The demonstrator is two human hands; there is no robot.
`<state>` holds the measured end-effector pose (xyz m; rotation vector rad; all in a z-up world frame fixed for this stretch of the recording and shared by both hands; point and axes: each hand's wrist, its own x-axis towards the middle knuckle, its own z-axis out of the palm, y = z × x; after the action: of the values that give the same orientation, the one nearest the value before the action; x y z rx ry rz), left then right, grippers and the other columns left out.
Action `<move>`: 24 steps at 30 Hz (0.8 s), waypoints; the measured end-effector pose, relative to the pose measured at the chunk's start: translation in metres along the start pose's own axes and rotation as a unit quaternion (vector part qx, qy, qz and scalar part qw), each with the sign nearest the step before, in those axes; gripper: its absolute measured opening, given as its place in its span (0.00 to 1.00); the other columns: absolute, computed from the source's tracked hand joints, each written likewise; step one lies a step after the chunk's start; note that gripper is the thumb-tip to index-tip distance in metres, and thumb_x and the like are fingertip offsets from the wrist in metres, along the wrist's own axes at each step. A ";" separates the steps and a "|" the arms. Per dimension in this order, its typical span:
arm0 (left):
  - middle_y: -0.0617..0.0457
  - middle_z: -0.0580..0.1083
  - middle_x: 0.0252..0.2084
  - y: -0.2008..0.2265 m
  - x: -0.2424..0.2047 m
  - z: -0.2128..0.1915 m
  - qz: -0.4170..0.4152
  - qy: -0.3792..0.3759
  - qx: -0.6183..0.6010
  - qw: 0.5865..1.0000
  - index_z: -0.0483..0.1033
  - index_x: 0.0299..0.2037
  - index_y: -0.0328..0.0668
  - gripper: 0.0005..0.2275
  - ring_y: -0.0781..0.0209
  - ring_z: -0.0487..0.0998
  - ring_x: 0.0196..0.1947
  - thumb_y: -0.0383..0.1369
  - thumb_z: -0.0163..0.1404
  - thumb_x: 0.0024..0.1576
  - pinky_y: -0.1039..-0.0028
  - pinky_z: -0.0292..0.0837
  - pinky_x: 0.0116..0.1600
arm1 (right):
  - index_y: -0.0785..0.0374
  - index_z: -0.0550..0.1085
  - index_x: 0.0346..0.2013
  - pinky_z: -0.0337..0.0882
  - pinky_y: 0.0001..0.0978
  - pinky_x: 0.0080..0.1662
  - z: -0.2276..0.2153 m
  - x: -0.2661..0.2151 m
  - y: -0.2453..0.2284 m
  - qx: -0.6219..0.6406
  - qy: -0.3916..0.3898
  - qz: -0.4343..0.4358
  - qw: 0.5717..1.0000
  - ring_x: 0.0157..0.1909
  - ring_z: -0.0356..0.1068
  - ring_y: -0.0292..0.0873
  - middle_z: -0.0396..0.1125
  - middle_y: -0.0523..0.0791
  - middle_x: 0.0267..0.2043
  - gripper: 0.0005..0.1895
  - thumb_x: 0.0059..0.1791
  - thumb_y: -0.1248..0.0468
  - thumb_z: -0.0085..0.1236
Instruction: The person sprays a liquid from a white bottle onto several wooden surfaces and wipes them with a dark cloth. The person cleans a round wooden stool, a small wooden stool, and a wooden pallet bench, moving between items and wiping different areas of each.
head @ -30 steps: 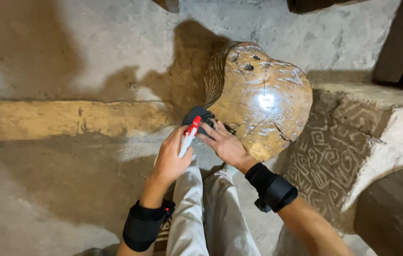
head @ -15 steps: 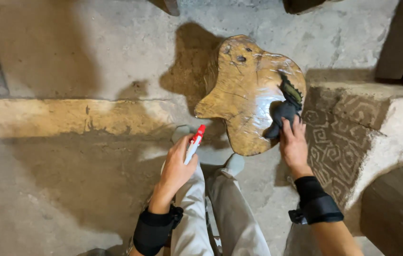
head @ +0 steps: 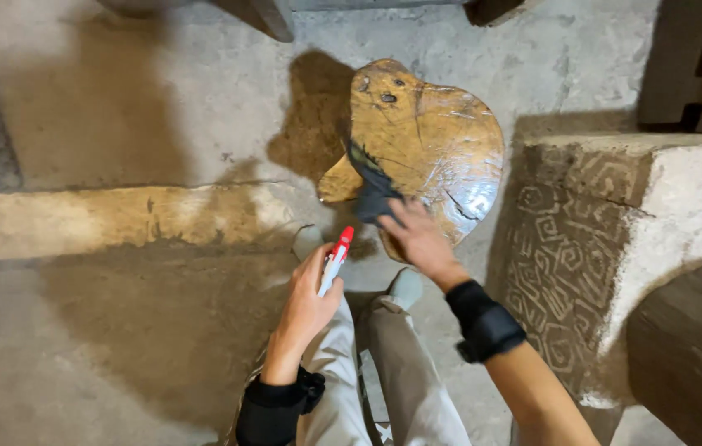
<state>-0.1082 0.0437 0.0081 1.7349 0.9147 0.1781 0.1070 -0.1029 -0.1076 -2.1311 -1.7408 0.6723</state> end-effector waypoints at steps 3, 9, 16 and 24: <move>0.36 0.76 0.50 0.001 0.018 0.007 -0.003 -0.015 -0.026 1.000 0.69 0.57 0.34 0.20 0.35 0.77 0.50 0.23 0.50 0.52 0.59 0.73 0.53 | 0.59 0.69 0.62 0.57 0.52 0.71 -0.001 -0.067 0.072 -0.029 0.045 0.159 0.986 0.70 0.59 0.66 0.58 0.58 0.72 0.24 0.50 0.70 0.48; 0.36 0.76 0.49 0.010 0.070 0.012 0.038 -0.052 -0.045 0.997 0.70 0.55 0.35 0.19 0.34 0.77 0.49 0.23 0.51 0.52 0.56 0.73 0.50 | 0.75 0.57 0.70 0.49 0.69 0.69 -0.028 -0.005 0.109 -0.084 0.131 0.243 0.957 0.69 0.47 0.80 0.44 0.73 0.74 0.30 0.57 0.61 0.51; 0.36 0.76 0.46 0.028 0.115 -0.027 -0.020 -0.095 0.026 0.995 0.70 0.55 0.36 0.19 0.33 0.77 0.46 0.24 0.52 0.52 0.54 0.71 0.45 | 0.68 0.60 0.69 0.44 0.68 0.71 -0.008 0.127 0.022 -0.057 0.137 0.218 0.965 0.75 0.46 0.71 0.50 0.64 0.73 0.28 0.56 0.61 0.51; 0.37 0.76 0.46 0.053 0.128 -0.087 0.023 -0.094 0.033 0.995 0.70 0.54 0.34 0.19 0.36 0.78 0.45 0.23 0.50 0.50 0.57 0.73 0.48 | 0.60 0.70 0.63 0.56 0.63 0.67 -0.019 -0.017 0.069 -0.161 0.097 0.260 0.947 0.74 0.55 0.63 0.57 0.55 0.71 0.26 0.48 0.63 0.52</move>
<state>-0.0414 0.1874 0.0460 1.8014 0.7509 0.0136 0.1717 -0.1330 -0.1245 -2.8138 -1.2536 0.2859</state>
